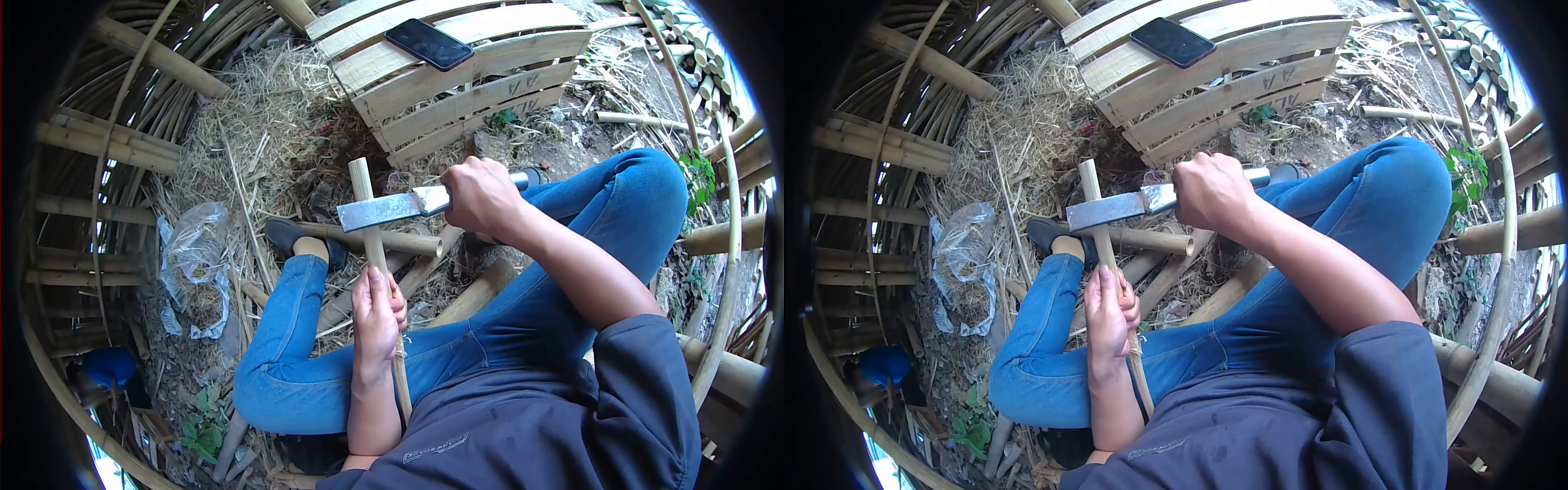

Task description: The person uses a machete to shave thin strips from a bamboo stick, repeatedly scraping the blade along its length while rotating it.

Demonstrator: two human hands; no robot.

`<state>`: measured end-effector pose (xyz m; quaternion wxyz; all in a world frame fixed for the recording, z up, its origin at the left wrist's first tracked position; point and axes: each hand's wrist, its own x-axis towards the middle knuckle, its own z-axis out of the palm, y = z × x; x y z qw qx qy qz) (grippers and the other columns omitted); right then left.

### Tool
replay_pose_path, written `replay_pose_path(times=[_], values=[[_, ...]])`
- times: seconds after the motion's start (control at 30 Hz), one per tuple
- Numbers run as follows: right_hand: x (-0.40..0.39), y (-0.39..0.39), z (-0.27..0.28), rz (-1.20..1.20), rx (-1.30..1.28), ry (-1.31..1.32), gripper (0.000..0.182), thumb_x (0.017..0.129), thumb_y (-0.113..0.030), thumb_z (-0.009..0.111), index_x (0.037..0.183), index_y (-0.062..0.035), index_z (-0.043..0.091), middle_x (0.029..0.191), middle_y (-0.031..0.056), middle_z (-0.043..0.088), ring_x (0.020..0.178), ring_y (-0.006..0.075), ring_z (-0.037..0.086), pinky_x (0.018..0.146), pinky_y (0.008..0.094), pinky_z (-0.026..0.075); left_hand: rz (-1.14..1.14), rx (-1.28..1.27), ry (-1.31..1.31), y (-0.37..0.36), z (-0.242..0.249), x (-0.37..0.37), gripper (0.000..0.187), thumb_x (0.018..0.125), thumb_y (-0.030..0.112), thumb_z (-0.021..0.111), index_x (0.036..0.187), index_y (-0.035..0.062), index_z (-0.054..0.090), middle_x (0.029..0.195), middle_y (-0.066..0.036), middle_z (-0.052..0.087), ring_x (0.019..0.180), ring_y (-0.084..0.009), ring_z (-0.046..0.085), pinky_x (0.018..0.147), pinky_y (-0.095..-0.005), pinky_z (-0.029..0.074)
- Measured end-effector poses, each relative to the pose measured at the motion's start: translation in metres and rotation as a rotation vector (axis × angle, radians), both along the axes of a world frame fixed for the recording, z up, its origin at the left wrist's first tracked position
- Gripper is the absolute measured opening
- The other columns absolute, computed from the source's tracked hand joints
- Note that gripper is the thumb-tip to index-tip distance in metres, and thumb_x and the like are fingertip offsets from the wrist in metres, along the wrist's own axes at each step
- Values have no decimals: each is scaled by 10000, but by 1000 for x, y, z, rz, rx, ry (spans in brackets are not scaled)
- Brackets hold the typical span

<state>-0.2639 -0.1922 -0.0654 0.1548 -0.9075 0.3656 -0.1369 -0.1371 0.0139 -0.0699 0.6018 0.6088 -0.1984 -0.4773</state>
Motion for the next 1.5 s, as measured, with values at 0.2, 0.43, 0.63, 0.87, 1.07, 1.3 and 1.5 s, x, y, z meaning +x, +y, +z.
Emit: replay_pose_path(times=[0.2, 0.43, 0.63, 0.87, 1.07, 1.3, 1.5], values=[[-2, -13, -6, -114, -51, -104, 160, 630, -152, 688, 748, -53, 732, 689, 228, 664, 713, 411, 686, 711, 486, 566, -31, 7, -11, 1, 4, -7, 348, 1108, 401, 362, 903, 133, 447, 603, 63, 343, 444, 0, 251, 377, -192, 168], [-7, -16, -8, -109, 17, -218, 147, 644, -146, 685, 760, -72, 738, 705, 190, 676, 736, 392, 683, 726, 483, 558, -42, 13, 10, -1, 6, 0, 371, 1104, 426, 361, 912, 122, 452, 606, 61, 356, 450, -5, 278, 387, -190, 201], [-6, 11, 3, 127, 105, -82, 140, 630, -149, 682, 740, -69, 715, 686, 194, 667, 689, 405, 672, 690, 486, 555, 33, 67, -15, 0, 9, 10, 372, 1097, 432, 388, 931, 110, 471, 612, 63, 360, 458, -8, 294, 394, -190, 212], [3, 21, -10, 159, 145, 55, 151, 611, -166, 711, 702, -46, 722, 688, 211, 679, 684, 402, 696, 675, 469, 576, 63, 85, -134, -3, -1, 2, 344, 1105, 374, 392, 902, 103, 454, 612, 41, 403, 457, -21, 355, 396, -193, 277], [1, 11, -15, 109, 43, -40, 113, 608, -138, 660, 654, -46, 707, 689, 228, 673, 678, 403, 696, 667, 467, 574, 4, 75, -155, 0, -2, -1, 330, 1110, 364, 373, 908, 110, 432, 606, 59, 381, 456, -11, 335, 394, -188, 272], [-1, 8, -13, 106, 30, -41, 137, 630, -158, 665, 675, -41, 721, 689, 232, 676, 679, 403, 705, 666, 467, 578, 2, 86, -155, 0, 1, -5, 341, 1111, 373, 359, 900, 113, 424, 601, 67, 366, 448, -8, 320, 377, -191, 253], [-3, 3, -14, 103, -55, -79, 126, 627, -164, 676, 641, -42, 699, 654, 224, 660, 634, 401, 694, 639, 470, 572, -17, 76, -119, 0, 0, -7, 336, 1111, 372, 357, 906, 113, 419, 600, 63, 366, 446, -11, 314, 374, -194, 249]])
